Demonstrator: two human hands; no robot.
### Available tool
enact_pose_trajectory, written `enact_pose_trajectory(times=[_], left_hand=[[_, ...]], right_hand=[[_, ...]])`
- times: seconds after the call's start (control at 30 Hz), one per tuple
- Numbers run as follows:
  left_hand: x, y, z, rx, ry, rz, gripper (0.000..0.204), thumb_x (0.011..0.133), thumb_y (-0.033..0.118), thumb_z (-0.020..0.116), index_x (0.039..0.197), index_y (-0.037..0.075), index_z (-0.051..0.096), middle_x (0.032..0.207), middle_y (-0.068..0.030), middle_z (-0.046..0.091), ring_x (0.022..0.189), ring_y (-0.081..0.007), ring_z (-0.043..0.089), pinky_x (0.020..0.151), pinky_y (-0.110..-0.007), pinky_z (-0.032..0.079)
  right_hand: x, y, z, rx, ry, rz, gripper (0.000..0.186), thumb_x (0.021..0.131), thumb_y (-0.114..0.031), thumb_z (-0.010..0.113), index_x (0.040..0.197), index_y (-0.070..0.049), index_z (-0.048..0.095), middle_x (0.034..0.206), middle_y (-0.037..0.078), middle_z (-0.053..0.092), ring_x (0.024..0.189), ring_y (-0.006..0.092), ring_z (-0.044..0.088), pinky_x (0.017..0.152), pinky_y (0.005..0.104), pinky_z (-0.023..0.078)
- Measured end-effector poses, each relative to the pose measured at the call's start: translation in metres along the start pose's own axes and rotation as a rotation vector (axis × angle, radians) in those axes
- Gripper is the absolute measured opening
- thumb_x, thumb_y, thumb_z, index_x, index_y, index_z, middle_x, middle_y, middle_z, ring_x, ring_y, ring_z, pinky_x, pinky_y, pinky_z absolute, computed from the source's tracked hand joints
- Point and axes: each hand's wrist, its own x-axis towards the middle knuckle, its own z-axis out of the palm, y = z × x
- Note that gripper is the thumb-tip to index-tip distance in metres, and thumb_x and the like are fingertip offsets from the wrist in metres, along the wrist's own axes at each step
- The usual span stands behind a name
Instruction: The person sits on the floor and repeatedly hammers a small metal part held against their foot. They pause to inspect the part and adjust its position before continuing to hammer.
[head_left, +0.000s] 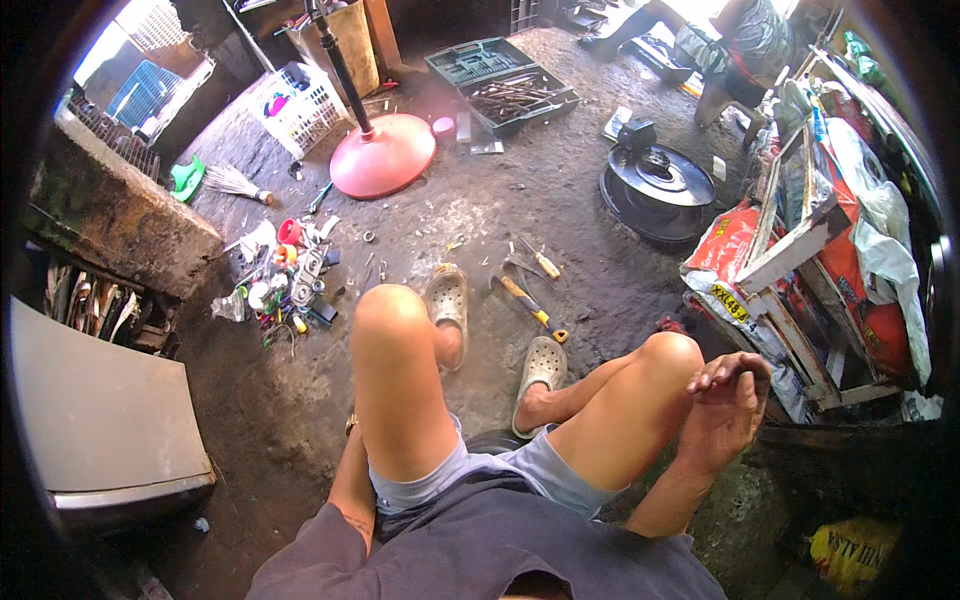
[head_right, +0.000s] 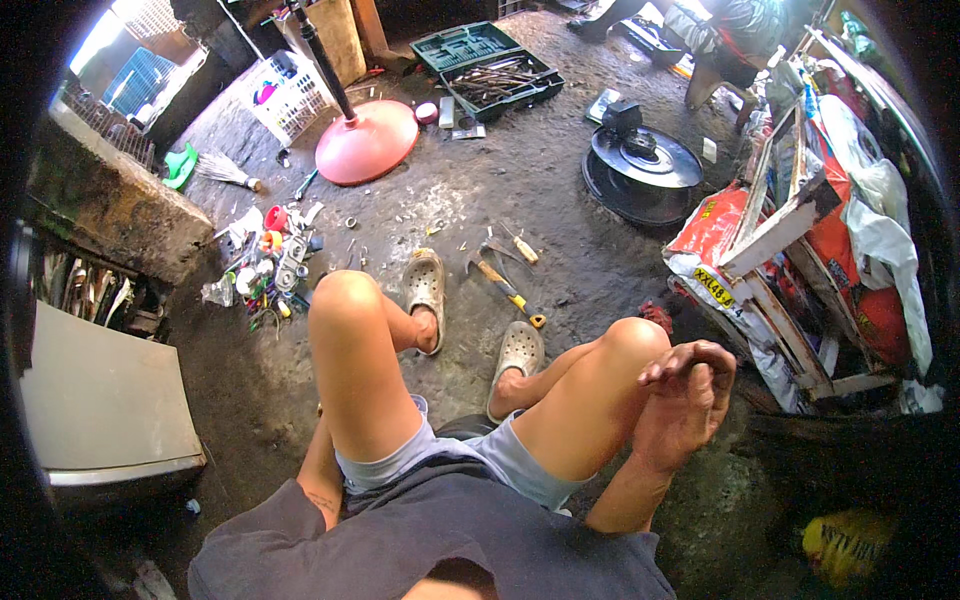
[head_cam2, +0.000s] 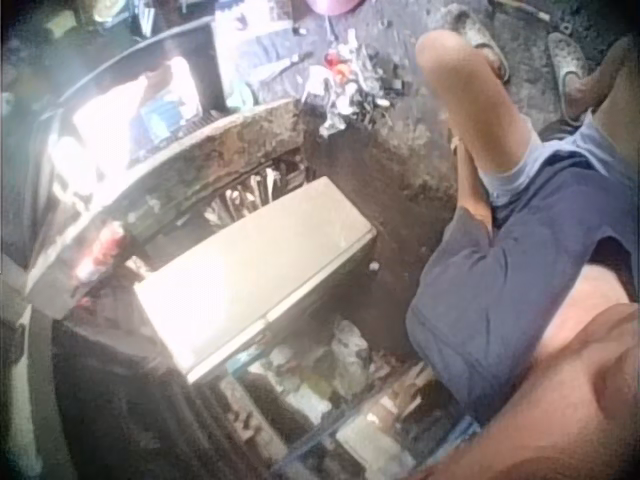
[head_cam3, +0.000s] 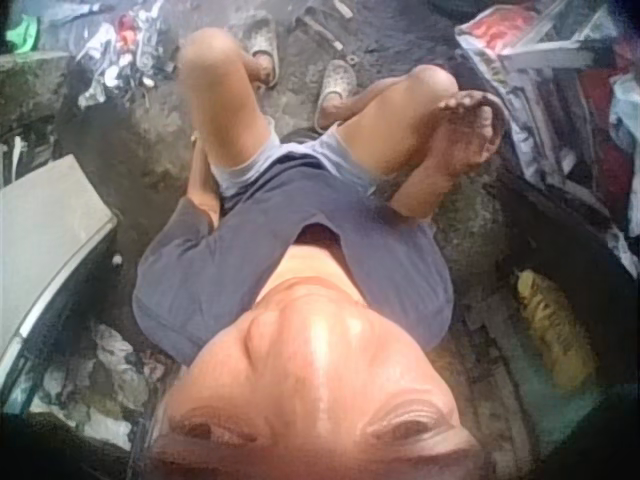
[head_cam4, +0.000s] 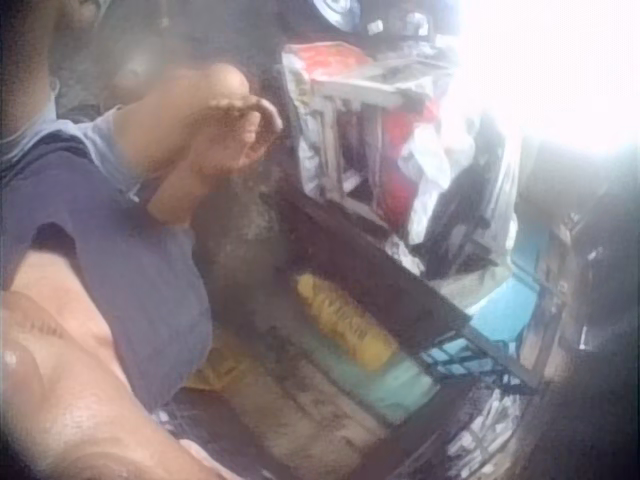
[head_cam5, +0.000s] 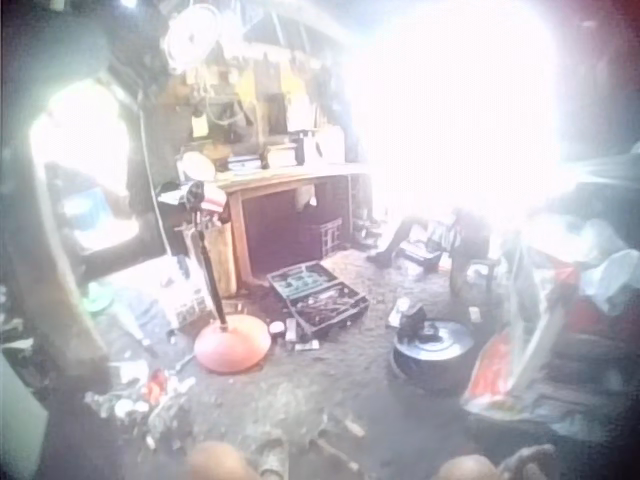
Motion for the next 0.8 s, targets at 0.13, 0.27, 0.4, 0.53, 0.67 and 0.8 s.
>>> enact_pose_trajectory(times=[0.13,0.27,0.4,0.53,0.67,0.8], left_hand=[[0.001,0.015,-0.005,-0.074,-0.007,0.023,0.060,0.089,0.044,0.072,0.117,-0.008,0.062,0.103,-0.0180,0.070,0.088,-0.0305,0.069,0.079,-0.041,0.056],[0.009,0.075,-0.044,-0.247,-0.179,0.164,0.059,0.088,0.043,0.072,0.116,-0.008,0.063,0.102,-0.0172,0.070,0.086,-0.0299,0.069,0.078,-0.041,0.057],[-0.026,0.142,-0.114,-0.485,-0.782,0.280,0.049,0.092,0.042,0.068,0.110,-0.003,0.063,0.094,-0.0138,0.070,0.065,-0.0235,0.066,0.059,-0.037,0.055],[-0.084,0.174,-0.179,-0.709,-1.057,0.352,0.047,0.098,0.039,0.057,0.129,0.004,0.055,0.096,-0.0105,0.067,0.057,-0.0151,0.059,0.047,-0.030,0.048],[-0.125,0.184,-0.223,-0.815,-1.207,0.389,0.048,0.099,0.038,0.053,0.131,0.002,0.052,0.092,-0.0127,0.064,0.053,-0.0163,0.058,0.043,-0.029,0.046],[-0.149,0.184,-0.242,-0.977,-1.431,0.335,0.048,0.100,0.034,0.050,0.132,-0.002,0.049,0.089,-0.0167,0.061,0.048,-0.0188,0.056,0.039,-0.031,0.044]], right_hand=[[0.018,0.011,-0.004,0.081,-0.021,0.000,0.024,0.105,-0.018,0.050,0.121,-0.001,0.055,0.092,0.011,0.055,0.080,0.0202,0.056,0.070,0.0339,0.053],[0.019,0.033,-0.014,0.205,-0.061,0.065,0.024,0.106,-0.018,0.048,0.122,-0.001,0.055,0.094,0.012,0.055,0.081,0.0206,0.054,0.068,0.0336,0.052],[0.013,0.021,-0.022,0.235,-0.141,0.121,0.026,0.107,-0.018,0.046,0.124,0.000,0.055,0.096,0.012,0.055,0.084,0.0213,0.053,0.071,0.0316,0.050],[0.008,0.024,-0.026,0.229,-0.229,0.164,0.027,0.107,-0.019,0.045,0.125,-0.001,0.056,0.095,0.010,0.054,0.083,0.0194,0.051,0.071,0.0306,0.047],[-0.004,0.034,-0.008,0.197,-0.214,0.179,0.026,0.107,-0.019,0.046,0.124,-0.002,0.057,0.095,0.009,0.054,0.081,0.0181,0.052,0.070,0.0303,0.046],[-0.014,0.044,0.004,0.222,-0.233,0.195,0.025,0.107,-0.018,0.046,0.122,-0.002,0.057,0.095,0.009,0.053,0.081,0.0170,0.052,0.069,0.0298,0.045]])
